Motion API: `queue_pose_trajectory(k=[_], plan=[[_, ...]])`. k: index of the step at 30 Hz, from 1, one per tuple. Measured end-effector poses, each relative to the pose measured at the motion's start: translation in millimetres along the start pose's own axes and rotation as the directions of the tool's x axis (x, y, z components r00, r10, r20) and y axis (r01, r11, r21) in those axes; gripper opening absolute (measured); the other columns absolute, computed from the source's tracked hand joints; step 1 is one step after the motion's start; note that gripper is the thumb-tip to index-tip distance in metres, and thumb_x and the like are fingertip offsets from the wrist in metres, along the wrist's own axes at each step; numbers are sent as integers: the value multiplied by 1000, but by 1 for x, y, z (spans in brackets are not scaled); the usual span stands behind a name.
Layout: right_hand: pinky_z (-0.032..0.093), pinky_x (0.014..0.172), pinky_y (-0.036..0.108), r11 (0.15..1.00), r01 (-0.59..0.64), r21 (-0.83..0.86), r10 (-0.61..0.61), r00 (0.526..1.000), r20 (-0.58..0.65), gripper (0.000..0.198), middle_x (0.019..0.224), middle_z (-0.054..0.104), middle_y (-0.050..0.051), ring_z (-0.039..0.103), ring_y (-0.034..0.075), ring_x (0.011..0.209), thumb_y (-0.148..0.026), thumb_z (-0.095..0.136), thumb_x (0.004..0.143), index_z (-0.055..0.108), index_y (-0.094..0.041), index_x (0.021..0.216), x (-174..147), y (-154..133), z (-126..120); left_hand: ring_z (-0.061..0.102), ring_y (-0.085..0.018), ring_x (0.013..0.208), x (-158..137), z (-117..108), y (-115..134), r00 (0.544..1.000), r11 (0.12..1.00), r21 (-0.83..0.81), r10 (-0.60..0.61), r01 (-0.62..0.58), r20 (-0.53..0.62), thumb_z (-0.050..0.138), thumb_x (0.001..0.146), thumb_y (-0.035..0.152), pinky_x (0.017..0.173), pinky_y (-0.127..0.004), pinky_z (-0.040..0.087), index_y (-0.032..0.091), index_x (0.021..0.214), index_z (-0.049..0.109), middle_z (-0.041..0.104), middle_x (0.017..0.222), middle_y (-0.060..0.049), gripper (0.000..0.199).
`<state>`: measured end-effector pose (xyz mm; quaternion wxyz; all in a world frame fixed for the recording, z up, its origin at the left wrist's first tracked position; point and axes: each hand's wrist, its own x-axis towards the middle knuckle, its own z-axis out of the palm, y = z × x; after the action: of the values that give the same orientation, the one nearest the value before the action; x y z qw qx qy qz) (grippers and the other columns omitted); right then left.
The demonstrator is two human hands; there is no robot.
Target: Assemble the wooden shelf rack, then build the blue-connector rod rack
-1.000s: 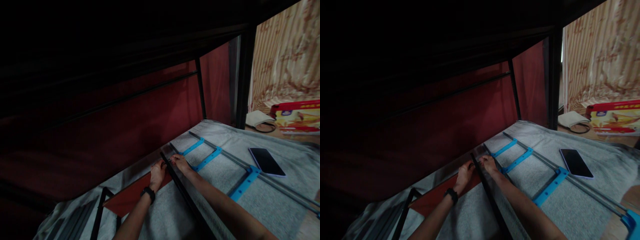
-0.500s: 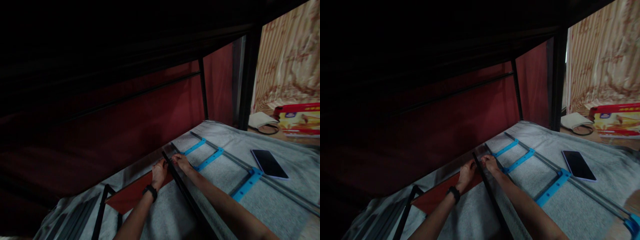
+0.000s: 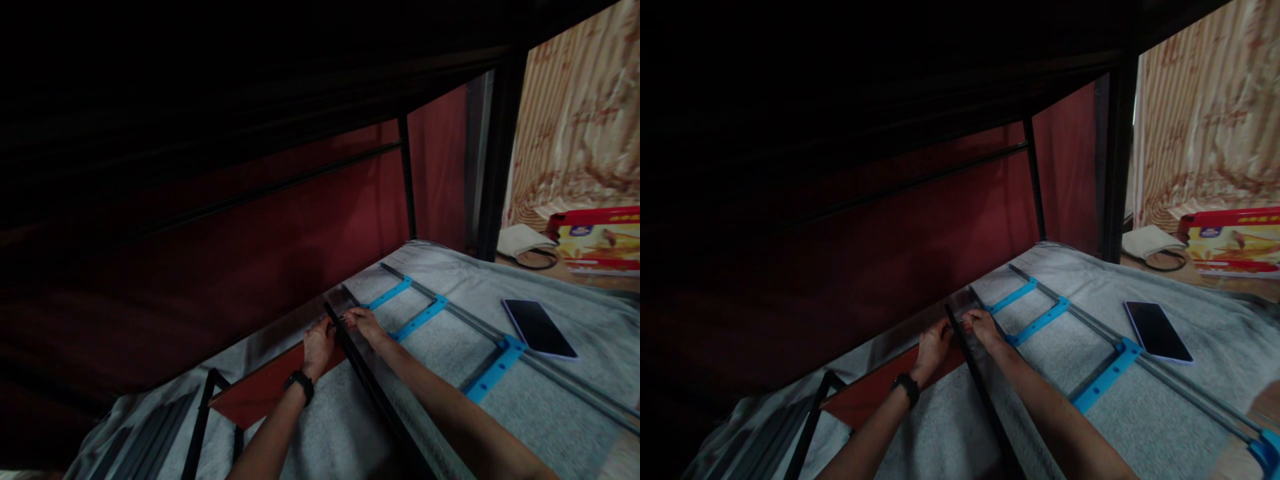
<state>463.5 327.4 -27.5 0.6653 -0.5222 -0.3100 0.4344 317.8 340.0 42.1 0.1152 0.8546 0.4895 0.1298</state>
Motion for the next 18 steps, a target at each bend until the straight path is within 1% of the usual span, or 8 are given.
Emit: queue_pose_trajectory(k=[5, 7, 12, 15, 18], plan=[[49, 58, 26, 1000, 0, -11, 0, 1000, 18, 11, 60, 62, -1, 58, 14, 59, -31, 66, 71, 66, -20, 67, 0, -2, -1, 62, -20, 113, 1, 1, 0, 999, 1000, 14, -28, 28, 16, 49, 93, 18, 95, -31, 39, 24, 113, 62, 71, 119, -4, 25], [47, 56, 25, 1000, 0, -19, 0, 1000, 25, 11, 57, 60, -2, 57, 13, 57, -29, 65, 71, 65, -21, 65, 3, -4, 1, 63, -20, 112, 2, 2, -2, 999, 1000, 15, -21, 20, 25, 49, 93, 19, 94, -31, 39, 24, 113, 62, 71, 118, -4, 24], [44, 52, 23, 999, 6, -45, -3, 998, 56, 12, 52, 56, -4, 53, 11, 52, -26, 63, 73, 63, -21, 62, 10, -10, 2, 64, -20, 108, 3, 4, -5, 1000, 1000, 16, 12, -12, -1, 48, 93, 19, 90, -29, 40, 22, 110, 63, 72, 114, -6, 22], [44, 52, 23, 999, 9, -50, -5, 997, 74, 13, 51, 57, -3, 52, 11, 50, -28, 65, 72, 63, -20, 61, 11, -12, 0, 65, -19, 106, 3, 4, -5, 1000, 1000, 18, 6, -6, 9, 48, 93, 19, 88, -29, 41, 23, 109, 63, 72, 114, -5, 22], [45, 53, 23, 999, 21, -38, -18, 997, 80, 14, 51, 58, -3, 53, 12, 51, -30, 68, 71, 64, -20, 62, 8, -11, -4, 64, -19, 109, 3, 3, -3, 1000, 1000, 18, -3, 3, 14, 47, 93, 20, 90, -29, 41, 24, 111, 63, 71, 117, -5, 24]])
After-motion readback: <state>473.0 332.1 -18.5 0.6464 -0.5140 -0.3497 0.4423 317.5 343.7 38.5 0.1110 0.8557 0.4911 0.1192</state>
